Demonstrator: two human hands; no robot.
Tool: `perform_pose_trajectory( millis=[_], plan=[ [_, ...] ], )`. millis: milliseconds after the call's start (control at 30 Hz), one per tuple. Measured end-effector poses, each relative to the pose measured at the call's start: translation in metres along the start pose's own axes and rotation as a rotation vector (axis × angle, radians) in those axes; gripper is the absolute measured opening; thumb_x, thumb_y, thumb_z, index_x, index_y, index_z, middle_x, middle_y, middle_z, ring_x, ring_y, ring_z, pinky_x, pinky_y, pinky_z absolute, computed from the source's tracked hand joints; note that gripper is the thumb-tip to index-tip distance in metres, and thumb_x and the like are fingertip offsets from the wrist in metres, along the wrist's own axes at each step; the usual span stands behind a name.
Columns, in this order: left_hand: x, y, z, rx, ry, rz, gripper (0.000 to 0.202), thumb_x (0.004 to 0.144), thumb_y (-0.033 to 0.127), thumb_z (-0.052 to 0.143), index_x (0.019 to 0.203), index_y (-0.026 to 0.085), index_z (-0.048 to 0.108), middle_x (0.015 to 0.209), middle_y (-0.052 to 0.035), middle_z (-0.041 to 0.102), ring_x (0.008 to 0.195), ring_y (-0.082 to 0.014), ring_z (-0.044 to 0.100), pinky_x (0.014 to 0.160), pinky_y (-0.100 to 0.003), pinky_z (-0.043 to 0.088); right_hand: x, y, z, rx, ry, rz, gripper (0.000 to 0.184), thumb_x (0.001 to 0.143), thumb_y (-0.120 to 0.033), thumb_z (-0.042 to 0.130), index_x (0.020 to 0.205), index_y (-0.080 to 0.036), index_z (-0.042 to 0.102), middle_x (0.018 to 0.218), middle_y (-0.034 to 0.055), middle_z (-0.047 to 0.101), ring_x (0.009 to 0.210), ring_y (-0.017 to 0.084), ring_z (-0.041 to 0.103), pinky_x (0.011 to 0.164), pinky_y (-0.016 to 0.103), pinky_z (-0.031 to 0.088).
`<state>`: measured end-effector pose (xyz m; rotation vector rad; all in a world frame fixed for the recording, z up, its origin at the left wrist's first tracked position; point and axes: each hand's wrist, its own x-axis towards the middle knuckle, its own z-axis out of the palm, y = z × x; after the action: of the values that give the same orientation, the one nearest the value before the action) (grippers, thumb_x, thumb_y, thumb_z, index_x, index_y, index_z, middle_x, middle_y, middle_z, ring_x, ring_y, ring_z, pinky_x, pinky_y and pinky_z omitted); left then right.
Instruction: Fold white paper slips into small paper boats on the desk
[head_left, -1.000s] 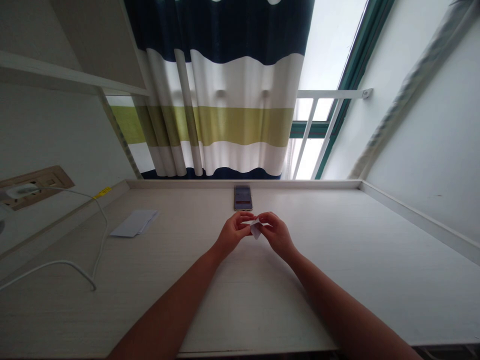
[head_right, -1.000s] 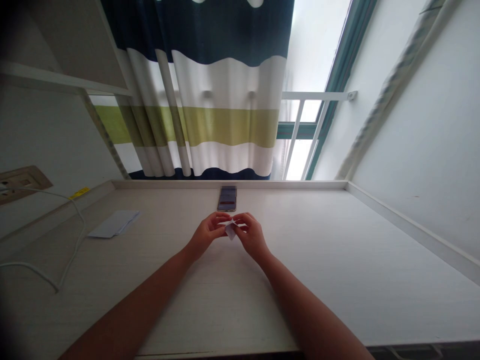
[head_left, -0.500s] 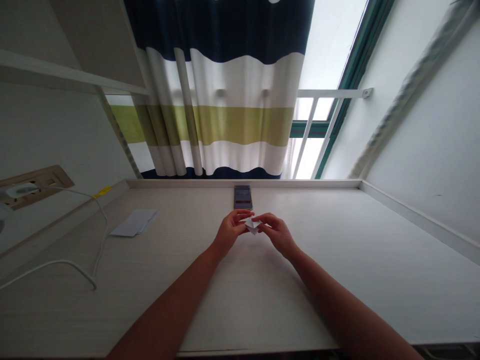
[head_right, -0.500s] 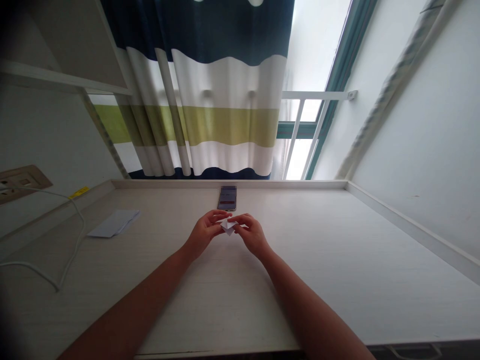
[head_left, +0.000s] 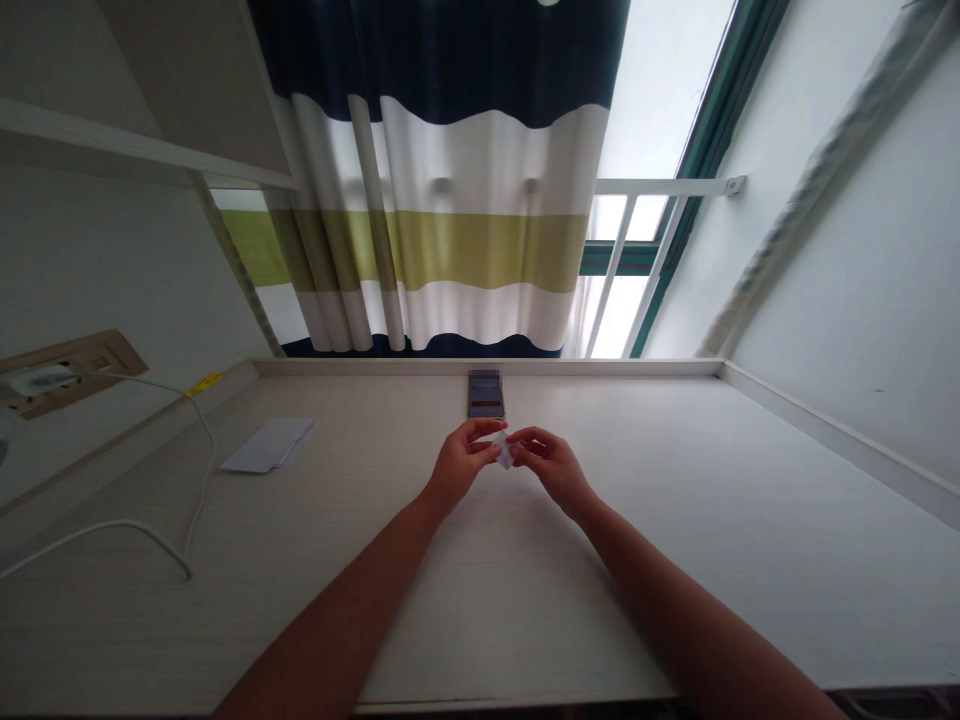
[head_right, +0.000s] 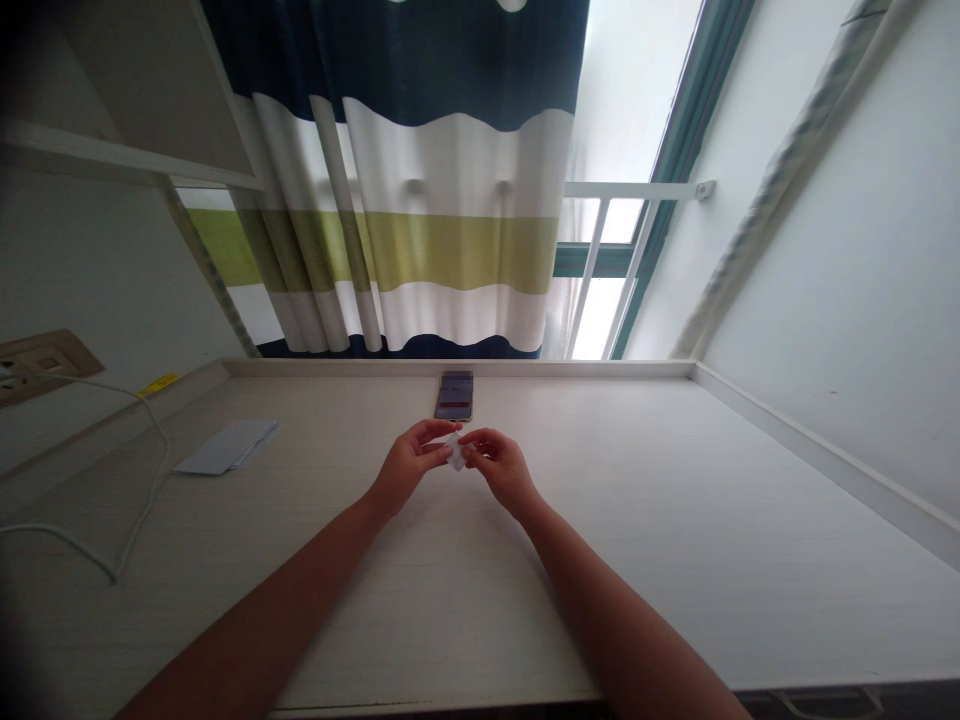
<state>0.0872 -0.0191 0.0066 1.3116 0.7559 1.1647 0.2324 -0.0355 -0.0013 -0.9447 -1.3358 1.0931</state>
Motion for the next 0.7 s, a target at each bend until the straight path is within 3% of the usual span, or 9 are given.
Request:
perform_pose_trajectory(
  millis=[133, 333, 567, 700],
  plan=[
    [0.0, 0.0, 0.0, 0.032, 0.036, -0.016, 0.033, 0.06, 0.02, 0.067, 0.09, 0.013, 0.057, 0.102, -0.0098, 0.06, 0.081, -0.0179, 0.059, 0.072, -0.034, 0.049, 0.002, 0.006, -0.002, 0.076, 0.009, -0.003, 0.027, 0.058, -0.03, 0.068, 0.081, -0.019, 0.057, 0.063, -0.0037, 0.054, 0.061, 0.011, 0.054, 0.06, 0.028, 0.046],
    [0.001, -0.004, -0.002, 0.046, 0.018, -0.08, 0.026, 0.062, 0.03, 0.065, 0.079, 0.01, 0.063, 0.074, -0.0066, 0.065, 0.07, -0.016, 0.059, 0.069, -0.032, 0.049, -0.001, -0.002, 0.001, 0.043, -0.006, 0.061, 0.027, 0.056, -0.034, 0.069, 0.075, -0.016, 0.059, 0.068, 0.001, 0.061, 0.064, 0.013, 0.056, 0.063, 0.03, 0.046],
    [0.002, -0.006, -0.002, 0.152, 0.032, -0.052, 0.022, 0.057, 0.031, 0.069, 0.069, 0.012, 0.065, 0.067, -0.0046, 0.065, 0.067, -0.0164, 0.059, 0.066, -0.03, 0.048, -0.001, -0.004, 0.0, -0.054, 0.078, 0.049, 0.026, 0.058, -0.038, 0.067, 0.069, -0.015, 0.062, 0.065, 0.0033, 0.063, 0.062, 0.015, 0.056, 0.062, 0.03, 0.046],
    [0.001, -0.005, -0.001, 0.186, 0.036, -0.01, 0.025, 0.057, 0.031, 0.068, 0.075, 0.014, 0.065, 0.071, -0.0049, 0.066, 0.069, -0.0169, 0.06, 0.064, -0.029, 0.048, 0.0, -0.003, -0.002, -0.179, 0.093, 0.018, 0.026, 0.059, -0.039, 0.066, 0.068, -0.015, 0.064, 0.065, 0.0043, 0.063, 0.061, 0.016, 0.056, 0.06, 0.03, 0.045]
  ],
)
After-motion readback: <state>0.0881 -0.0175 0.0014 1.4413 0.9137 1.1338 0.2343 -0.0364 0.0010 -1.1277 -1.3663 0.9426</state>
